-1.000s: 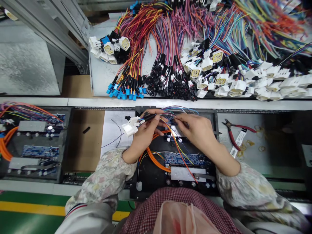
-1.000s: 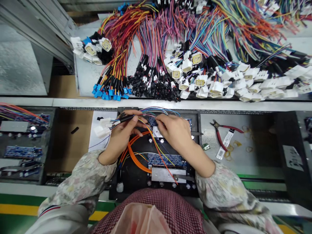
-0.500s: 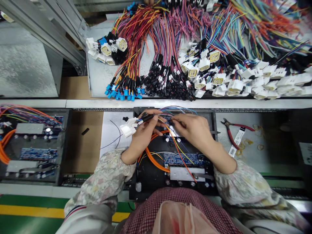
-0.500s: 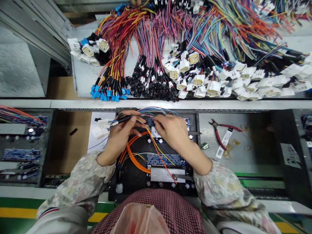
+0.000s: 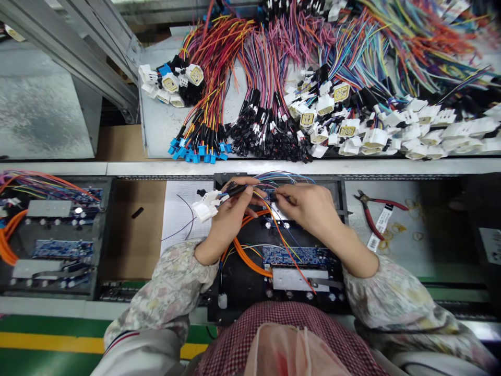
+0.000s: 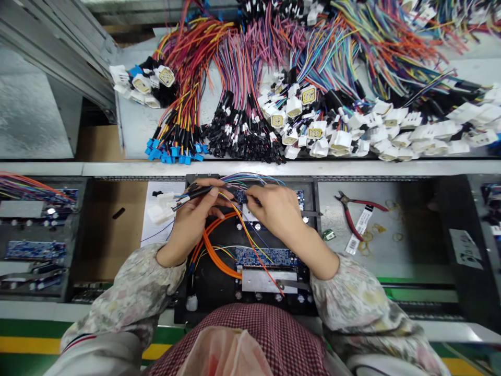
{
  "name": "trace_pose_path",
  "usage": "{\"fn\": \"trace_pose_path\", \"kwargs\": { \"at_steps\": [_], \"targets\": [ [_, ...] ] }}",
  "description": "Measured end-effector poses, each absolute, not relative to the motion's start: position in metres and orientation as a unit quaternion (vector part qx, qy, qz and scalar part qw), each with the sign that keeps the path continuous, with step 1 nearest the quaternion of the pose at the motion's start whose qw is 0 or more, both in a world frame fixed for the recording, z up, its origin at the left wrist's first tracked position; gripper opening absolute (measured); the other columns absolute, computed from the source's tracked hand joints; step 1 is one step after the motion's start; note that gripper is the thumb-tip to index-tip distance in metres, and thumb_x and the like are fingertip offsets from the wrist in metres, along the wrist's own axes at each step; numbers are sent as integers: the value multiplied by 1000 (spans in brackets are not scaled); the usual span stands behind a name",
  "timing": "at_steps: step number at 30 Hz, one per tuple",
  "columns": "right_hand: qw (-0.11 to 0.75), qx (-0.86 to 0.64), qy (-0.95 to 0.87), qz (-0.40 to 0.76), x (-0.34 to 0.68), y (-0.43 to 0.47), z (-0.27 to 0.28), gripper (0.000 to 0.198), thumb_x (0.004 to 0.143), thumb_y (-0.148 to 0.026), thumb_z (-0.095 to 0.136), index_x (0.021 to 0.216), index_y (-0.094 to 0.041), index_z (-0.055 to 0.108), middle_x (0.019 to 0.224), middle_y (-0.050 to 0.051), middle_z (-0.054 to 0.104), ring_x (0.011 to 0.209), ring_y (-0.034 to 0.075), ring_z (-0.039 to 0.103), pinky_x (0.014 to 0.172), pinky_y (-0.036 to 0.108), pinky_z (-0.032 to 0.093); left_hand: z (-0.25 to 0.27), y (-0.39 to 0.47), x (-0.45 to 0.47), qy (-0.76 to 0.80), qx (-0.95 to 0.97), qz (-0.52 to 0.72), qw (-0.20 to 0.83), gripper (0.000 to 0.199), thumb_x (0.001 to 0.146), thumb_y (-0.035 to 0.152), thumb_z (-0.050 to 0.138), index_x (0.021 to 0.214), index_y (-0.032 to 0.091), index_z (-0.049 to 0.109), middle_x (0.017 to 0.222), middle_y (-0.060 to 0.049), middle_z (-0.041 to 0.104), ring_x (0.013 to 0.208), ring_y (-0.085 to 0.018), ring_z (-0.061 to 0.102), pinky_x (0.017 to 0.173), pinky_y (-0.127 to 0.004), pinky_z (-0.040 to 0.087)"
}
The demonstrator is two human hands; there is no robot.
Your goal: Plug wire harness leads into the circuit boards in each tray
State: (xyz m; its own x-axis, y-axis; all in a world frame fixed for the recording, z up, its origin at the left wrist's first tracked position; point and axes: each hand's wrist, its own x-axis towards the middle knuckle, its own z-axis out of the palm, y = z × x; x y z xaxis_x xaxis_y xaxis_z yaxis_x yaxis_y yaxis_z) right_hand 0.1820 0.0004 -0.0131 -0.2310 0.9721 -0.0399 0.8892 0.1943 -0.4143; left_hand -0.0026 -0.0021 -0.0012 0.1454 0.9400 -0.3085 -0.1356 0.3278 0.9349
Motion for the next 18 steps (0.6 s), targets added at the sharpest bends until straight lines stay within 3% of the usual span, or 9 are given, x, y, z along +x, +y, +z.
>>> {"fn": "trace_pose_path", "kwargs": {
  "at_steps": [4,9,12,15,18],
  "targets": [
    [115,-613,-763,169,181,1,-12,28,90,-30,49,93,-25,77,77,4,73,68,18,64,58,30,36,-1,-2,-2,510,410,419,630,15,93,34,59,102,22,61,90,-3,72,76,-14,72,52,-18,54],
    [137,-615,-759,164,189,-23,13,32,93,-44,52,106,-23,73,71,2,72,61,17,64,56,29,36,-2,-1,-2,503,392,424,644,14,93,33,59,101,22,61,89,-2,72,75,-13,72,54,-17,55],
    [70,-583,-783,205,199,-44,25,27,93,-42,52,87,-25,72,57,-2,64,47,13,55,51,28,28,-3,-1,-3,497,384,424,653,16,93,34,60,102,21,60,89,-3,72,76,-13,72,53,-17,56],
    [56,-622,-765,156,216,-51,24,41,95,-44,48,65,-23,64,51,-1,60,44,13,51,49,30,23,-5,-1,-3,488,386,429,654,20,89,35,65,104,22,60,90,-2,71,79,-14,72,52,-17,56],
    [115,-720,-682,60,234,-43,16,39,96,-49,47,79,-22,70,61,3,67,53,16,57,52,29,28,-4,-1,-1,494,390,420,654,24,86,36,69,104,23,60,89,-1,70,80,-15,72,53,-17,57]
  ]
}}
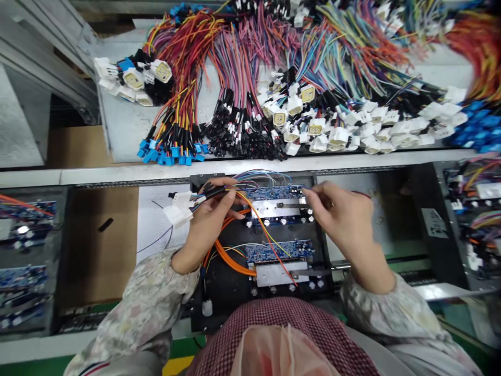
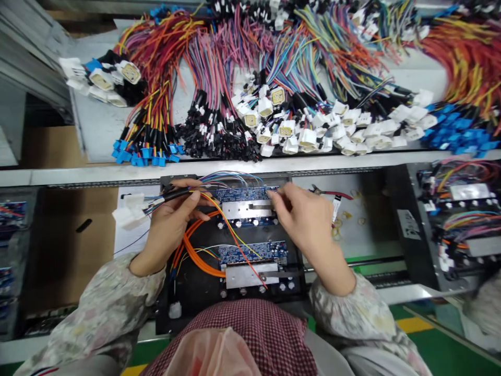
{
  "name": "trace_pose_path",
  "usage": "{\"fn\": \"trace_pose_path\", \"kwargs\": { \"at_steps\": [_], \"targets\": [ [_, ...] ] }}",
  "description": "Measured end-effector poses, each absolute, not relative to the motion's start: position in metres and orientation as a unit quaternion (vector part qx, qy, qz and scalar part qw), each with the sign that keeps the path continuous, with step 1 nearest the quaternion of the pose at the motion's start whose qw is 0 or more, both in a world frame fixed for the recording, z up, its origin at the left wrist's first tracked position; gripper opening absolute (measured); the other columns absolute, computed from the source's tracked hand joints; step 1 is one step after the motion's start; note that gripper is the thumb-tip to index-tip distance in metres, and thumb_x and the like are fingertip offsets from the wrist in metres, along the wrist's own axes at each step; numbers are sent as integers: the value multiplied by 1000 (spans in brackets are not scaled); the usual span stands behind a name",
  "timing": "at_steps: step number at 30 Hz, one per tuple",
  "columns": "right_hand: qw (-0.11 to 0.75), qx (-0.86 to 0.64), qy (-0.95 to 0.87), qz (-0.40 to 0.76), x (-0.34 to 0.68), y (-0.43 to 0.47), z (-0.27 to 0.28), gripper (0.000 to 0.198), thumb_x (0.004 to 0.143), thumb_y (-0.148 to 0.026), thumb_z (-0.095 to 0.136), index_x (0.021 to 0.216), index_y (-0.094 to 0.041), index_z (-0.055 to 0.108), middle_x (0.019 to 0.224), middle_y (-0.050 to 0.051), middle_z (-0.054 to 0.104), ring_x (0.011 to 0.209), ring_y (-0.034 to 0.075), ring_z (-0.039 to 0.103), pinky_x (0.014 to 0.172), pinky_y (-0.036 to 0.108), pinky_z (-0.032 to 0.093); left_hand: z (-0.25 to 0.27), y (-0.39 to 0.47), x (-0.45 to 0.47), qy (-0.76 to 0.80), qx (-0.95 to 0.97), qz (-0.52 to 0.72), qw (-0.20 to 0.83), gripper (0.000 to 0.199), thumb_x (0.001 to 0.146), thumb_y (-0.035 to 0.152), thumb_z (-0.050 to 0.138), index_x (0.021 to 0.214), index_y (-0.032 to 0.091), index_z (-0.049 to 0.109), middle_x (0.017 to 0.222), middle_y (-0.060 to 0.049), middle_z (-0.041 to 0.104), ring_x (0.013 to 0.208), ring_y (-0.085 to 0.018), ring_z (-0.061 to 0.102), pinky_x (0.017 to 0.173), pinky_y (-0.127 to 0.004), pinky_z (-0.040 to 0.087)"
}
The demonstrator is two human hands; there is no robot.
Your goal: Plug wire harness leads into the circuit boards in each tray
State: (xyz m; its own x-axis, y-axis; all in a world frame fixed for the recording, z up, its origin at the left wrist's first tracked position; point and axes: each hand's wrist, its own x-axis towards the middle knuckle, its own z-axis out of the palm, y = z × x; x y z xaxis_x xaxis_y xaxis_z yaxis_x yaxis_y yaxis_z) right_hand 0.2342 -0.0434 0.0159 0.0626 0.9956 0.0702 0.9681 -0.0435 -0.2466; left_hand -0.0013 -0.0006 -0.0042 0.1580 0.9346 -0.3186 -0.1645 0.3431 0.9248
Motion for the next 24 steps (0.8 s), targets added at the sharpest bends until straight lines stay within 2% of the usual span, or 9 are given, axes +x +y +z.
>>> {"fn": "trace_pose_path", "kwargs": {
  "at_steps": [2,4,8,16,20,22,24],
  "targets": [
    [118,-725,-676,66,243,-37,9,32,96,-43,48,94,-22,72,73,4,72,60,18,62,56,29,32,-3,-1,-1,502,393,409,653,22,87,36,68,103,23,61,88,-1,70,78,-15,72,52,-17,57],
    [97,-710,-691,90,245,-32,1,29,95,-38,48,102,-23,72,79,4,75,62,19,64,57,30,33,-1,-1,0,504,395,405,653,19,89,36,67,101,23,60,87,-1,71,75,-14,73,51,-16,55],
    [72,-711,-693,100,242,-30,-9,28,95,-36,49,102,-22,73,78,5,75,63,21,66,57,30,34,1,-1,0,501,394,406,655,18,89,35,66,101,23,60,87,-1,71,75,-14,73,50,-15,54],
    [87,-695,-704,118,244,-25,-9,27,94,-36,51,98,-24,75,87,4,78,71,21,70,60,30,38,-2,1,2,496,378,421,659,19,86,34,69,99,22,61,86,0,71,72,-13,72,50,-14,56],
    [124,-683,-709,122,240,-40,10,31,92,-45,55,109,-23,71,80,2,76,64,17,67,60,29,40,-4,1,0,501,384,423,650,18,87,34,68,99,22,62,89,-1,71,77,-14,74,52,-15,57],
    [114,-638,-745,156,236,-52,20,31,92,-48,56,103,-23,71,72,0,73,59,15,64,57,28,38,-5,1,-1,506,386,423,645,18,88,34,68,100,22,62,91,-2,72,78,-15,74,52,-16,58],
    [76,-586,-785,185,234,-59,24,30,95,-44,50,85,-23,70,68,-1,70,56,14,61,54,28,34,-6,1,-1,500,383,425,650,19,89,34,67,103,22,61,91,-2,72,80,-16,75,53,-17,58]
  ]
}}
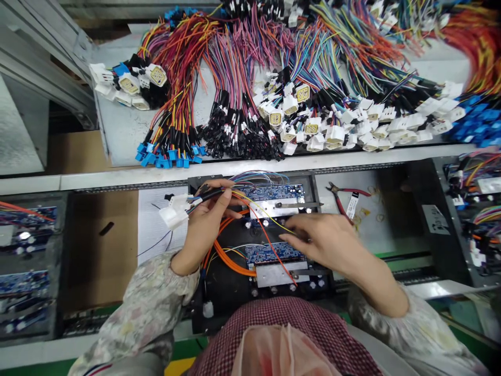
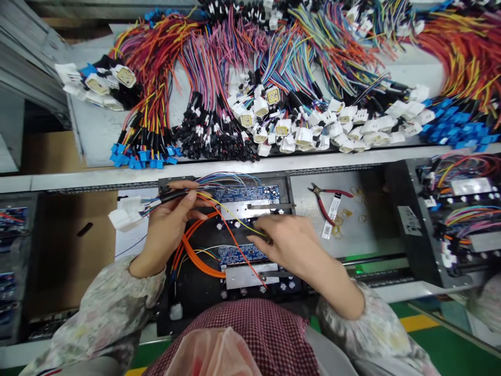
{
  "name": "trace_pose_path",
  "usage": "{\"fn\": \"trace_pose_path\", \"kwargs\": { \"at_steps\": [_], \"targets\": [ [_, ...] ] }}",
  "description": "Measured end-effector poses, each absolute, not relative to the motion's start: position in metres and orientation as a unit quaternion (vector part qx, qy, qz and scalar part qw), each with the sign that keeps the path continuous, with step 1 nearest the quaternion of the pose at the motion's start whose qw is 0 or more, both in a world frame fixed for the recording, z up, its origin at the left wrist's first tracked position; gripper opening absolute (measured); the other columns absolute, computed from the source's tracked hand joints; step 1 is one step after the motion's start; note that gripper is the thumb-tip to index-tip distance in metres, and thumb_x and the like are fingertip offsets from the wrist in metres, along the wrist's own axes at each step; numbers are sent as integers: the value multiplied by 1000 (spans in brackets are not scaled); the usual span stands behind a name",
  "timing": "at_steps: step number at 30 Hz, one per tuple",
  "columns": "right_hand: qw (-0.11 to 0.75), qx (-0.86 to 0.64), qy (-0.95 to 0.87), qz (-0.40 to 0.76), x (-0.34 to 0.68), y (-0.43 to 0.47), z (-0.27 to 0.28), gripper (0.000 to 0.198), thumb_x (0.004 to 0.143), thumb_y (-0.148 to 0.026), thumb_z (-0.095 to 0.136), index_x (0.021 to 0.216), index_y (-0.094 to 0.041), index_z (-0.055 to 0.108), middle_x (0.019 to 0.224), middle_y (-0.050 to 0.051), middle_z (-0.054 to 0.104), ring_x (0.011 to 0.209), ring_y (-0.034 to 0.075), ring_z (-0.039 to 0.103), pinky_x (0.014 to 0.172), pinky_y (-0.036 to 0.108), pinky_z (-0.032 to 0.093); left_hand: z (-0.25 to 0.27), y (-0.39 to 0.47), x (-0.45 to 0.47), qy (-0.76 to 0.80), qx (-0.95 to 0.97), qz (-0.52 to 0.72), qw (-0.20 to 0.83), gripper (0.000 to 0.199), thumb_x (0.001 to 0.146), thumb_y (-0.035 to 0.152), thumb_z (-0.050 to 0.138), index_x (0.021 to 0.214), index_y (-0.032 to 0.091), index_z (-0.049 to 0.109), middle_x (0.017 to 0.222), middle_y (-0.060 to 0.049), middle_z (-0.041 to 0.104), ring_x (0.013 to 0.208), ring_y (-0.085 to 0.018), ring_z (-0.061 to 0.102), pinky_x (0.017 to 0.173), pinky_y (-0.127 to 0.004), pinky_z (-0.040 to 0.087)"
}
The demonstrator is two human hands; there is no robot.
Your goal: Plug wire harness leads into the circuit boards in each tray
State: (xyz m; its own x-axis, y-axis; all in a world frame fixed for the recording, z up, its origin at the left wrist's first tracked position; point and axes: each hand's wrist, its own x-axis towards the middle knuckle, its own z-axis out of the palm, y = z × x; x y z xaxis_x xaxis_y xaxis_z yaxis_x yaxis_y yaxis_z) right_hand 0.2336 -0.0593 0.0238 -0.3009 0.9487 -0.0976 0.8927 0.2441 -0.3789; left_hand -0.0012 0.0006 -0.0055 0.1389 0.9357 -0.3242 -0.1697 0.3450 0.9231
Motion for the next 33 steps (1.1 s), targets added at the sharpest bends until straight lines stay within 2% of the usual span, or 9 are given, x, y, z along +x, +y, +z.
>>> {"fn": "trace_pose_path", "kwargs": {
  "at_steps": [3,6,16,23,25,27,29,31,33],
  "targets": [
    [87,-636,-758,113,239,-55,18,38,99,-41,43,76,-22,67,68,2,70,57,15,61,54,29,31,-6,1,-1,474,380,428,669,19,91,35,65,105,22,61,91,-2,73,83,-16,75,56,-17,60],
    [137,-696,-703,48,250,-36,4,30,97,-39,47,92,-20,70,74,4,72,62,17,63,56,29,33,-6,1,-1,466,388,424,673,17,92,34,63,103,21,62,90,-2,74,82,-15,75,59,-16,60],
    [165,-678,-698,160,253,-15,-12,23,94,-32,52,98,-21,72,90,4,76,73,20,68,63,29,40,-4,1,-2,492,409,412,649,16,94,33,61,103,21,62,92,-3,74,76,-13,74,52,-15,54],
    [166,-666,-708,166,256,-10,-8,25,95,-31,50,100,-21,72,97,6,75,84,22,69,67,31,43,-4,1,-3,481,400,421,657,14,94,32,61,103,22,62,91,-2,73,76,-12,73,52,-14,53],
    [178,-672,-703,150,251,-20,2,26,94,-34,51,105,-20,71,93,6,74,78,20,68,64,30,43,-5,2,-4,482,400,420,657,14,94,33,61,103,22,62,91,-2,73,76,-12,73,53,-14,54],
    [189,-672,-692,184,238,-41,12,29,92,-39,55,107,-19,70,79,3,71,63,16,63,60,28,42,-6,2,-4,486,399,418,656,15,94,34,61,102,22,62,91,-2,73,76,-12,73,53,-14,54],
    [157,-641,-694,287,222,-66,21,25,89,-40,59,98,-20,70,64,-1,66,51,12,56,54,26,38,-7,2,-3,492,397,418,653,17,93,35,62,103,21,62,91,-2,72,76,-13,73,52,-15,54],
    [102,-601,-696,381,210,-87,25,19,89,-34,57,85,-21,69,56,-4,61,46,10,51,49,25,32,-8,3,-4,497,395,420,648,19,92,37,63,103,22,62,90,-2,72,76,-13,73,52,-16,54],
    [93,-579,-679,441,210,-95,26,22,91,-30,50,78,-21,65,55,-4,59,45,8,49,48,24,30,-7,4,-7,500,402,412,647,22,92,39,63,105,22,61,93,-3,71,78,-14,72,54,-18,55]
  ]
}}
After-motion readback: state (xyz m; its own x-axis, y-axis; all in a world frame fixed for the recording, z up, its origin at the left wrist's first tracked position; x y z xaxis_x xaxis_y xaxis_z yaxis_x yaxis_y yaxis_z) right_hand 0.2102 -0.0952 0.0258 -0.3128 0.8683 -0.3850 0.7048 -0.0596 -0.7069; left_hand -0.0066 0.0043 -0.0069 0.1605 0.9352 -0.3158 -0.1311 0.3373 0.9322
